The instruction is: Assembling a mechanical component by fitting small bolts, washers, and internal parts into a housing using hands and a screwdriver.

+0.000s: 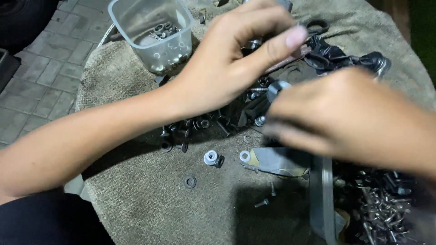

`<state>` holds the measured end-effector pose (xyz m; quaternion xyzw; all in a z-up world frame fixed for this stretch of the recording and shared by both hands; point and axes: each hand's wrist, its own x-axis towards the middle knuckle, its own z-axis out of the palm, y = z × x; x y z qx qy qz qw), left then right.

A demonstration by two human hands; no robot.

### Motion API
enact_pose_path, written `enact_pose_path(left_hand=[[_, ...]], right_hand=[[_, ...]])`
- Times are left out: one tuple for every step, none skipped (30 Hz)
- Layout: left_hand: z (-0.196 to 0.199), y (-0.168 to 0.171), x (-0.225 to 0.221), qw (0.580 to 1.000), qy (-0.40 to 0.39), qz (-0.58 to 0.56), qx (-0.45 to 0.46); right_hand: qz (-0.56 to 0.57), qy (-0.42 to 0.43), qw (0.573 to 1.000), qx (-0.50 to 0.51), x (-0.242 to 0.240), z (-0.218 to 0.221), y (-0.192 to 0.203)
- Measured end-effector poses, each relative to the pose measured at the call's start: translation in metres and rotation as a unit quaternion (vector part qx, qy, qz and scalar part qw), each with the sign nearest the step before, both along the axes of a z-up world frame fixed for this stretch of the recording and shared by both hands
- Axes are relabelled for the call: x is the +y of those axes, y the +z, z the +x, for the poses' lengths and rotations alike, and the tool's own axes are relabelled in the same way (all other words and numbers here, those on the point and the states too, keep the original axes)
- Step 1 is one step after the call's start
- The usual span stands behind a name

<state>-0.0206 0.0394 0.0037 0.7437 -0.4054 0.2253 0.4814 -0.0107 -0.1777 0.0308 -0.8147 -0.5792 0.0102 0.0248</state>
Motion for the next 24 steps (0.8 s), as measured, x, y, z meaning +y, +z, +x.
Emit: enact_pose_path(left_hand=[[0.003,0.001,0.002,1.0,-0.001,0.001,0.002],[0.006,0.001,0.005,1.0,-0.019,0.019,-0.014],[0.008,0.001,0.008,0.998,-0.037,0.037,-0.03],[0.01,0.002,0.012,0.998,-0.038,0.037,-0.029],[0.012,0.003,0.017,0.996,-0.042,0.077,-0.032],[0.015,0.006,0.022,0.991,-0.047,0.119,-0.037],[0.017,0.005,0.023,0.991,-0.046,0.119,-0.038],[0.018,0.004,0.023,0.987,-0.051,0.15,-0.037],[0.02,0.003,0.023,0.981,-0.056,0.181,-0.036],[0.023,-0.002,0.023,0.982,-0.056,0.178,-0.036],[0.027,-0.007,0.023,0.976,-0.063,0.204,-0.032],[0.032,-0.01,0.023,0.97,-0.072,0.231,-0.03],[0.036,-0.012,0.024,0.97,-0.073,0.23,-0.033],[0.039,-0.015,0.025,0.968,-0.085,0.234,-0.007],[0.041,-0.018,0.025,0.966,-0.097,0.238,0.019],[0.043,-0.018,0.027,0.967,-0.098,0.236,0.019],[0.045,-0.018,0.028,0.963,-0.106,0.246,0.043],[0.047,-0.017,0.03,0.958,-0.114,0.256,0.066],[0.049,-0.017,0.031,0.958,-0.115,0.256,0.067],[0.05,-0.016,0.032,0.956,-0.132,0.255,0.059],[0.051,-0.016,0.034,0.954,-0.149,0.255,0.051],[0.051,-0.015,0.035,0.954,-0.147,0.255,0.052],[0.05,-0.014,0.035,0.951,-0.152,0.262,0.062],[0.049,-0.013,0.035,0.947,-0.157,0.271,0.072]], right_hand=[[0.001,-0.001,1.0,0.002,0.005,-0.004,-0.006],[-0.074,0.026,0.995,0.057,0.011,-0.008,-0.012],[-0.149,0.054,0.981,0.112,0.016,-0.012,-0.018],[-0.15,0.054,0.981,0.113,0.019,-0.015,-0.025],[-0.178,0.077,0.973,0.128,0.021,-0.018,-0.032],[-0.206,0.1,0.963,0.14,0.024,-0.02,-0.038],[-0.206,0.1,0.963,0.139,0.026,-0.021,-0.037],[-0.201,0.095,0.965,0.141,0.026,-0.022,-0.035],[-0.195,0.09,0.966,0.144,0.026,-0.023,-0.033],[-0.198,0.09,0.965,0.144,0.025,-0.024,-0.037],[-0.193,0.094,0.966,0.145,0.024,-0.024,-0.04],[-0.186,0.096,0.967,0.144,0.023,-0.024,-0.042],[-0.187,0.093,0.967,0.142,0.023,-0.024,-0.04],[-0.175,0.085,0.97,0.146,0.022,-0.025,-0.039],[-0.162,0.077,0.972,0.15,0.021,-0.026,-0.038],[-0.163,0.076,0.972,0.15,0.022,-0.025,-0.034],[-0.182,0.061,0.968,0.159,0.022,-0.024,-0.031],[-0.2,0.047,0.964,0.168,0.023,-0.022,-0.027],[-0.2,0.047,0.964,0.168,0.022,-0.021,-0.028],[-0.205,0.055,0.962,0.172,0.022,-0.02,-0.03],[-0.21,0.063,0.96,0.176,0.022,-0.018,-0.031],[-0.21,0.065,0.959,0.176,0.022,-0.017,-0.032],[-0.226,0.043,0.96,0.16,0.023,-0.016,-0.034],[-0.241,0.02,0.96,0.143,0.024,-0.015,-0.035]])
